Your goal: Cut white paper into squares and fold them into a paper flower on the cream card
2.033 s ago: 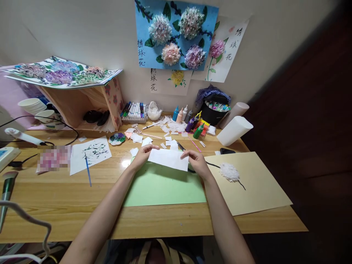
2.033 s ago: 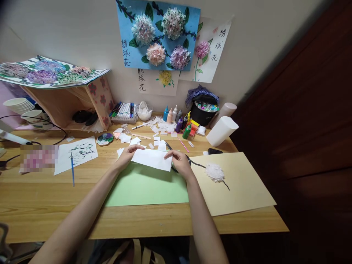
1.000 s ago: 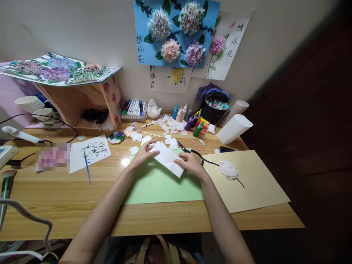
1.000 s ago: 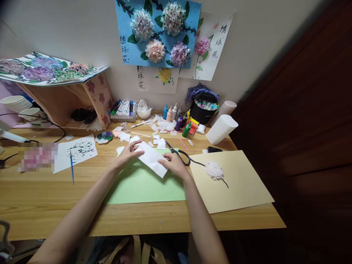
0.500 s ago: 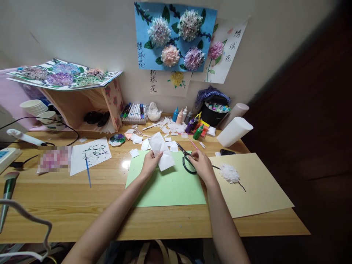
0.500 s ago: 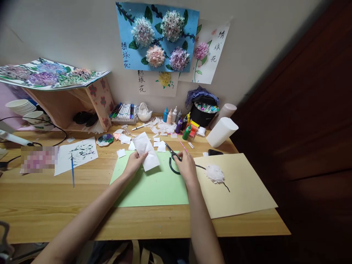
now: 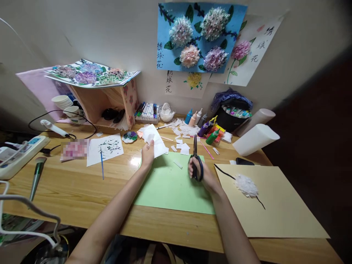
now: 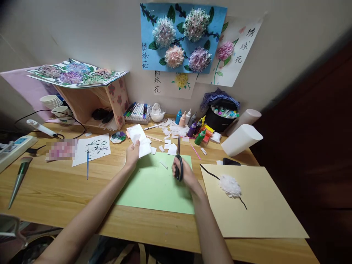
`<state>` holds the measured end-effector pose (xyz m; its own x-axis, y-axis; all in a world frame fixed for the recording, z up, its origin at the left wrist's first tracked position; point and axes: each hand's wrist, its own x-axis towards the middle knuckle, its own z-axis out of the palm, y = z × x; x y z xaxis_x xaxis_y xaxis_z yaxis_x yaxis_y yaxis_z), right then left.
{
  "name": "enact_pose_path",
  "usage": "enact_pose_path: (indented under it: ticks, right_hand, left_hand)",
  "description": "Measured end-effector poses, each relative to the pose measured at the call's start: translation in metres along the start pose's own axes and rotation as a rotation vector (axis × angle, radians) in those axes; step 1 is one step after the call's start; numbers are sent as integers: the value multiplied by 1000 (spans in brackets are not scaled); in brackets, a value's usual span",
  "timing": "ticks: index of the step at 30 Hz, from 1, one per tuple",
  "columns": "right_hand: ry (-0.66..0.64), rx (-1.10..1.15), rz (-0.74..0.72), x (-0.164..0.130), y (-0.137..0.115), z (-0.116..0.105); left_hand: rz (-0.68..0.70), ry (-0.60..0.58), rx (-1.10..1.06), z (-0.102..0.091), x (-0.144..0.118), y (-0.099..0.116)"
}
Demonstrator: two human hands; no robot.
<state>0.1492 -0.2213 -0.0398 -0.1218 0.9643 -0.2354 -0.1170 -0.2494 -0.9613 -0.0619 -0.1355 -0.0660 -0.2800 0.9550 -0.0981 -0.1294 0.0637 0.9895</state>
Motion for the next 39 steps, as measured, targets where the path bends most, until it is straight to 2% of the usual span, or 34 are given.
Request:
enact_pose_path:
  ticks: [2,3,5,7,11,23,31,35,39]
  right_hand:
    - [-317,250,56,-7,-1,19]
    - [-435,341,96,-10,0,28]
    - [-590,472,189,-13,4,42]
    - [-650,543,259,-14,8,50]
    - [-669,586,306,-9,15,54]
    - [-664,557,310,-1,22,56]
    - [-631,588,294,2,24,55]
    - [-666,679,279,4,23,53]
    - [-710,788,278,4,24,55]
  left_hand:
    - [0,47,-11,-3,5,0]
    - [0,65,-13,-4,6,0]
    - [0,91,-16,-6,8,0]
    - [-4,105,-17,-7,9,1]
    - [-10,96,-19,-6,7,1]
    - [-17,119,-21,-5,11,-8]
    - [13,35,-49,1,3,-7]
    - [-5,-28,-61,3,-2,-4]
    - [-58,-24,-100,5,-4,-3]
